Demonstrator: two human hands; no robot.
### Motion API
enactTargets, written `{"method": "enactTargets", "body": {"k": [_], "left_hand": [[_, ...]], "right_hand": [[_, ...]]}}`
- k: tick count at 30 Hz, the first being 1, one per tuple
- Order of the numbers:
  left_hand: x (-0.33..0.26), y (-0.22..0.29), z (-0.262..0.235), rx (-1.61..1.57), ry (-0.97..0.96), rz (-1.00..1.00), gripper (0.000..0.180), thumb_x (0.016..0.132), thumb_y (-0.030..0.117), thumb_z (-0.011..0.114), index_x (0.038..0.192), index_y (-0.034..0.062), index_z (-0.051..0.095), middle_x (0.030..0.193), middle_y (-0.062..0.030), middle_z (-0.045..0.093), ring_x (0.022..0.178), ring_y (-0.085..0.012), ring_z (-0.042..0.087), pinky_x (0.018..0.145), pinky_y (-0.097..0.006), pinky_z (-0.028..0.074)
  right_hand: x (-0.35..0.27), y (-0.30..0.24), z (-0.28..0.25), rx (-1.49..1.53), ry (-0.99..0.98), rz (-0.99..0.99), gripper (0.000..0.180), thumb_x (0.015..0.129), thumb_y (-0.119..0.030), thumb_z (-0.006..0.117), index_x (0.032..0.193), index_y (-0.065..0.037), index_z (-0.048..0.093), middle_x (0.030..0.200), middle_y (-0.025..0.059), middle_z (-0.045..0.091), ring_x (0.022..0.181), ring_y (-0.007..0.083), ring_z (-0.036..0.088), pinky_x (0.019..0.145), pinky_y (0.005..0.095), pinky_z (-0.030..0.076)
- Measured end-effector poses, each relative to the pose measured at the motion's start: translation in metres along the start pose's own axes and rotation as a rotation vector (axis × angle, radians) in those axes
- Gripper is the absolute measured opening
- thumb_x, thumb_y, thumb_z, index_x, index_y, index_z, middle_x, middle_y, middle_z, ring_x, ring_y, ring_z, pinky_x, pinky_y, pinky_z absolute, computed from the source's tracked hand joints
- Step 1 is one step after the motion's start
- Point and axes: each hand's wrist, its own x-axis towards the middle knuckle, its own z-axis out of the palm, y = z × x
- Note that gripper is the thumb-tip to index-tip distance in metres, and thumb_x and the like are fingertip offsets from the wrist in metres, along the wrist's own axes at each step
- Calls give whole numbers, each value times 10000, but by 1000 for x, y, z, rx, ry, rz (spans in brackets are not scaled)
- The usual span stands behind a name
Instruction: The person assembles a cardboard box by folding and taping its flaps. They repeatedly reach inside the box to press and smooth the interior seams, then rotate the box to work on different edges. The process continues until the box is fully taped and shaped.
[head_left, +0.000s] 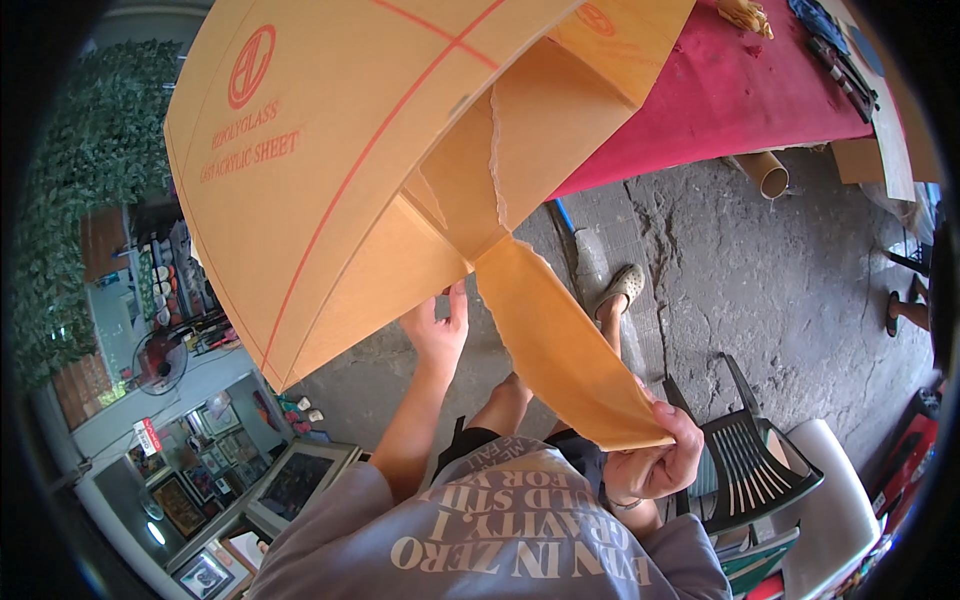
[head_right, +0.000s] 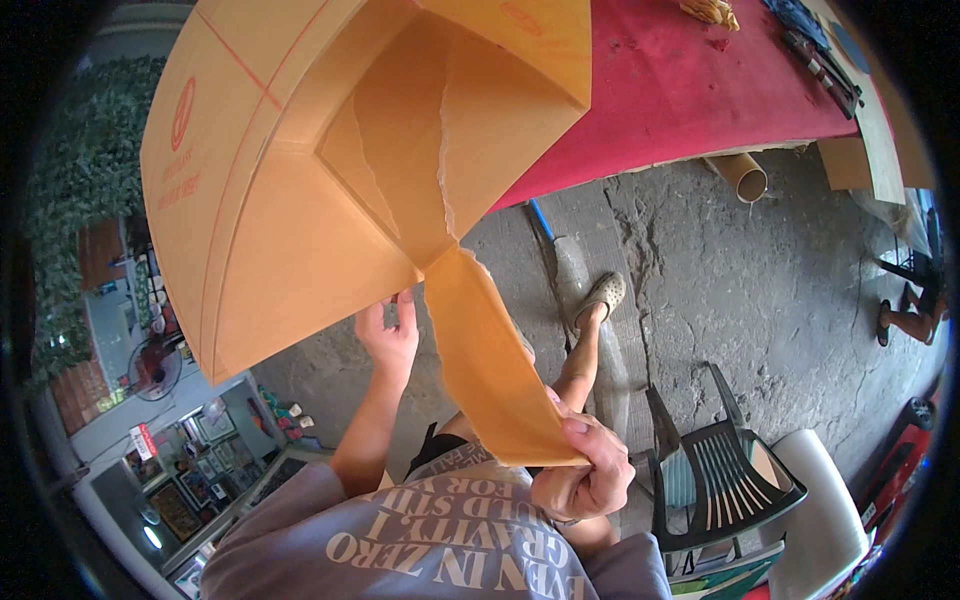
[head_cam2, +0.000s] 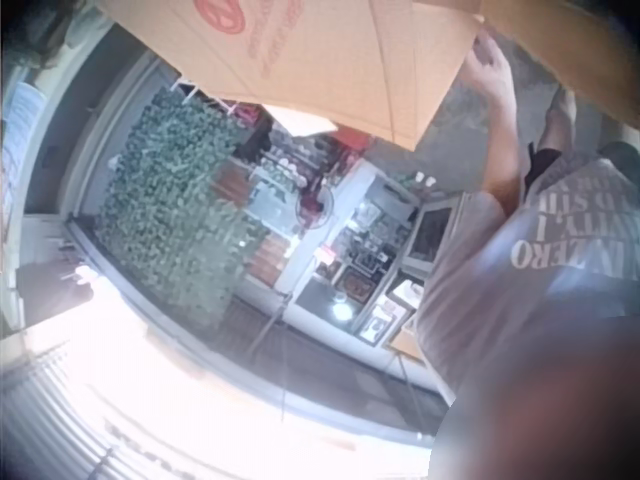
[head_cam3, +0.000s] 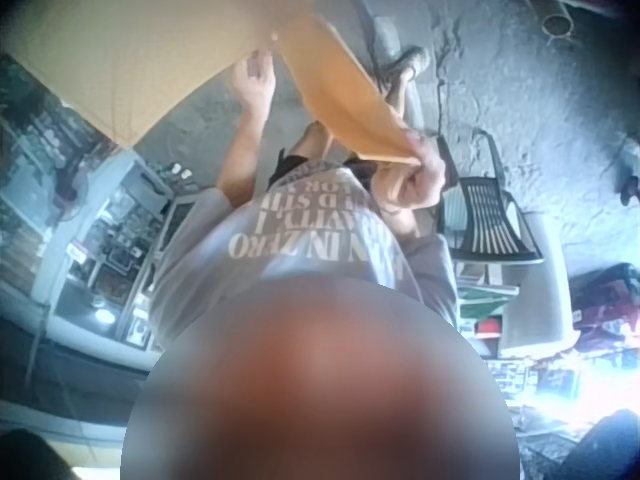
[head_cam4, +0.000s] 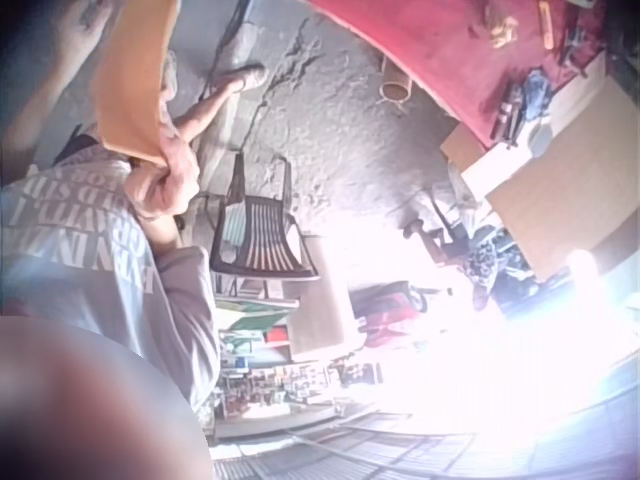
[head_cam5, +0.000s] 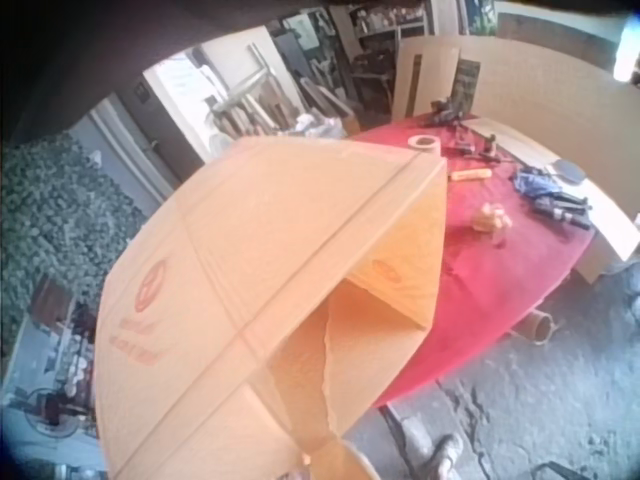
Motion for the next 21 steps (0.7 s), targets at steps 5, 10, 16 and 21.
{"method": "enactTargets", "body": {"k": [5,10,16,21], "left_hand": [[10,3,-1,162,30,189,103,833,67,714,935,81,716,751,-4,671,682,-228,648,678,-392,526],[10,-1,2,164,93,215,150,818,83,715,967,72,726,806,-43,699,759,-284,686,730,-416,552],[2,2,-1,293,74,112,180,829,66,729,1001,13,720,926,-147,741,861,-387,710,770,-453,557],[12,4,-8,204,48,22,167,841,2,712,1008,-6,713,927,-162,738,823,-388,711,754,-446,557]], "right_hand": [[5,1,-16,17,66,74,206,1096,-101,485,1181,61,580,989,183,685,899,310,751,811,378,611],[19,7,-32,-65,195,219,194,1085,-46,483,1172,61,619,1001,151,688,859,201,709,792,301,560],[58,22,-51,14,537,245,202,1111,-158,455,1171,-18,588,1089,88,606,965,182,640,849,325,557],[149,28,-122,-150,926,195,356,1102,-263,475,1298,12,591,1265,144,603,1173,260,622,1012,409,535]]}}
